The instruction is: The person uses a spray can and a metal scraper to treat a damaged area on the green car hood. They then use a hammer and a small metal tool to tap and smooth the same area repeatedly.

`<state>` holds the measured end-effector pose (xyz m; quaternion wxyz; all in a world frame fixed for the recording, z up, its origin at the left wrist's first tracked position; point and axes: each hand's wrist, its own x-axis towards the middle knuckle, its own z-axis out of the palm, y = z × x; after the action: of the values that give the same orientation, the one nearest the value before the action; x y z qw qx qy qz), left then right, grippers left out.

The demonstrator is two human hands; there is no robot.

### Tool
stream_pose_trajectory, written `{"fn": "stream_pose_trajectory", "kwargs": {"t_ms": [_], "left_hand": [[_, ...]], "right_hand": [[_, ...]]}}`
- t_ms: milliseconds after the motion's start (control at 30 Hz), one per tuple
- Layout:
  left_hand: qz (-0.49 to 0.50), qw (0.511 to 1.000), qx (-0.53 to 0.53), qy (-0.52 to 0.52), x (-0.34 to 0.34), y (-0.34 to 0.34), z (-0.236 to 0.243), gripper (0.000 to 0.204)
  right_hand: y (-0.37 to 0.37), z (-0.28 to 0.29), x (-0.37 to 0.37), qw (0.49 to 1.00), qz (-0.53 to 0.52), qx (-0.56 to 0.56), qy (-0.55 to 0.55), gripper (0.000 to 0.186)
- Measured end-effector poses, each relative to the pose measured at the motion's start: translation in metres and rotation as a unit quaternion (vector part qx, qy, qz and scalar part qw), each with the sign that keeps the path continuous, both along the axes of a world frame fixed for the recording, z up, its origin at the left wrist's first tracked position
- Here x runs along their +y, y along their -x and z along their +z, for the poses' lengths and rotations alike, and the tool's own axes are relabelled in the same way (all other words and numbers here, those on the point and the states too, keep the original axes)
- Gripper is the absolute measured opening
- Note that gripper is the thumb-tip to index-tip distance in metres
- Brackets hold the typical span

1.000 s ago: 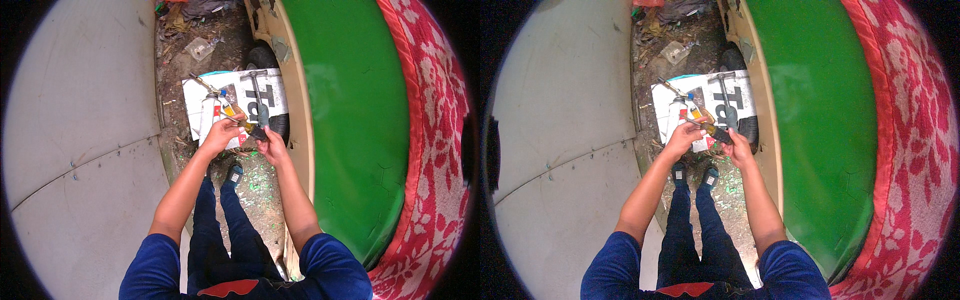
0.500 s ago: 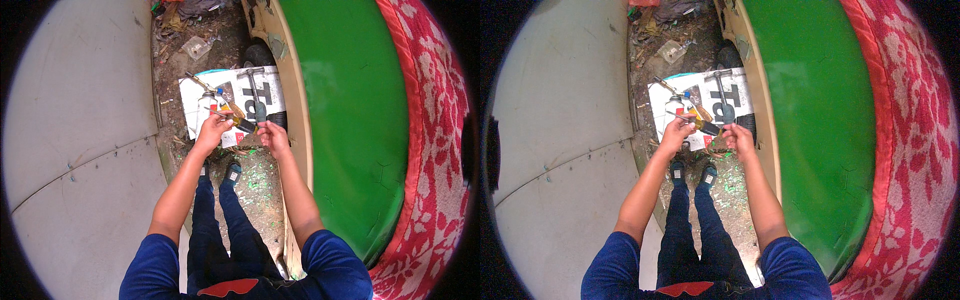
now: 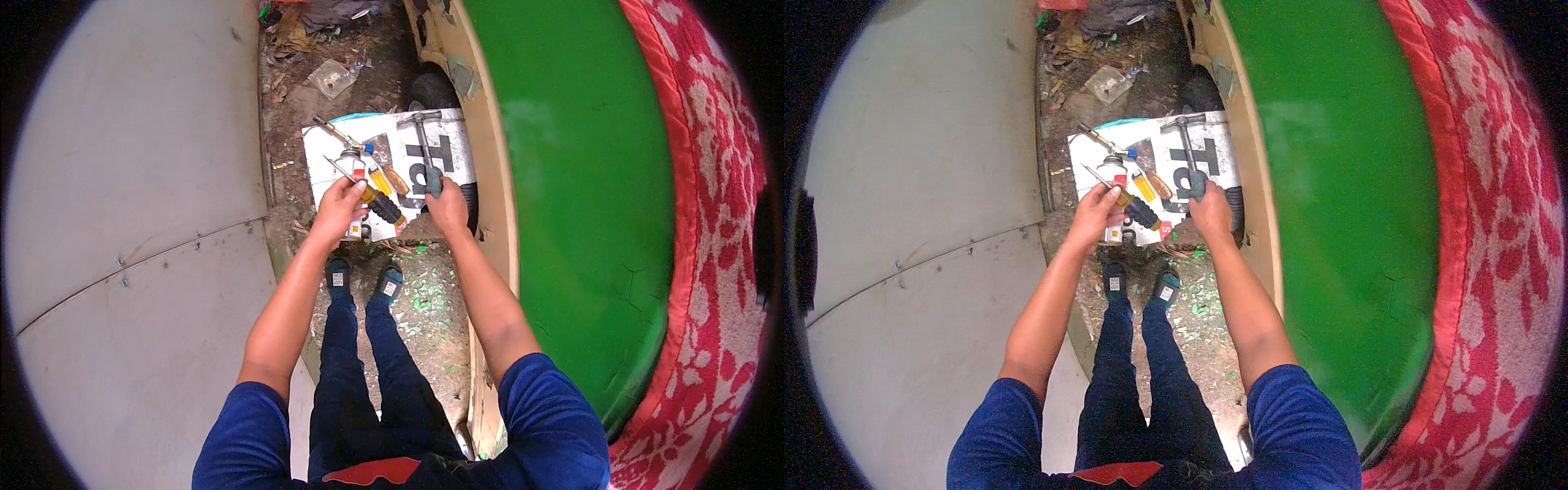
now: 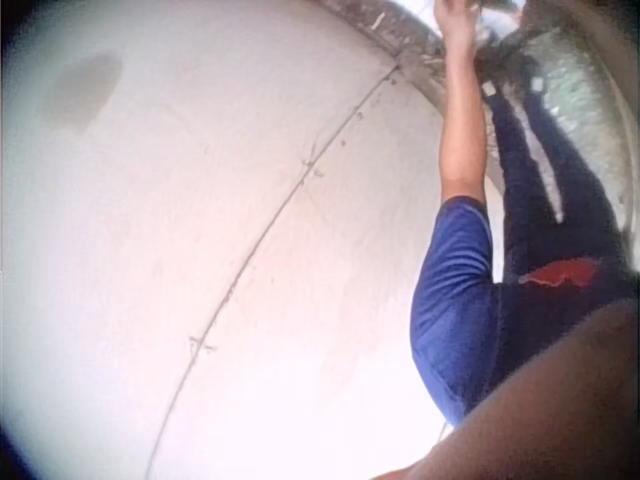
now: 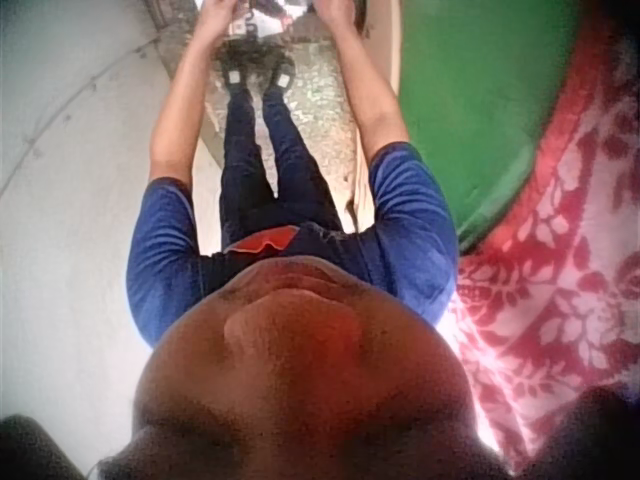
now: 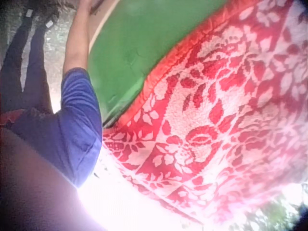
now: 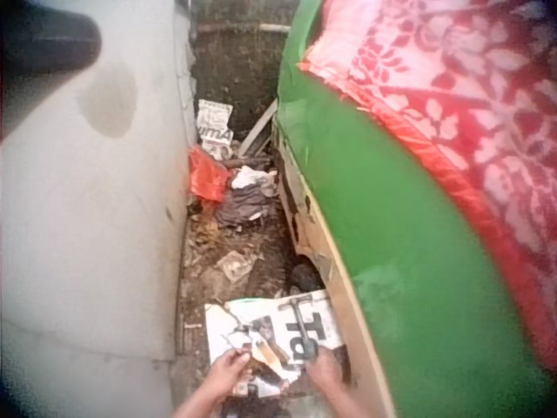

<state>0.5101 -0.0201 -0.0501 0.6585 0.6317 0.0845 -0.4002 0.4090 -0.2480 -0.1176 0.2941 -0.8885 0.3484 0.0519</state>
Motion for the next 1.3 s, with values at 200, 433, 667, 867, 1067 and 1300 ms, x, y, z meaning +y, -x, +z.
{"fn": "stream_pose_trajectory", "kwargs": {"t_ms": [200, 433, 667, 867, 1067, 1300], "left_hand": [[0.007, 1.0, -0.003, 0.007, 0.003, -0.003, 0.007, 0.031], [0.044, 0.999, 0.013, 0.028, 0.018, 0.013, 0.025, 0.031], [0.0, 0.998, 0.063, 0.012, 0.081, 0.041, 0.103, 0.035], [-0.011, 0.998, 0.056, 0.03, 0.124, 0.079, 0.2, 0.046], [-0.145, 0.981, 0.071, 0.105, 0.117, 0.089, 0.24, 0.018], [-0.299, 0.909, 0.202, 0.207, 0.079, 0.139, 0.219, 0.059]], "right_hand": [[-0.017, 0.02, 0.004, 0.994, -0.094, 0.03, -0.037, 0.056], [0.014, 0.048, 0.005, 0.99, -0.12, -0.047, -0.064, 0.061], [0.081, 0.122, 0.04, 0.954, -0.164, -0.202, -0.148, 0.048], [0.141, 0.233, 0.071, 0.925, -0.128, -0.294, -0.204, 0.027], [0.222, 0.301, 0.09, 0.913, -0.145, -0.303, -0.233, 0.028], [0.352, 0.371, 0.152, 0.916, -0.214, -0.234, -0.245, 0.026]]}}
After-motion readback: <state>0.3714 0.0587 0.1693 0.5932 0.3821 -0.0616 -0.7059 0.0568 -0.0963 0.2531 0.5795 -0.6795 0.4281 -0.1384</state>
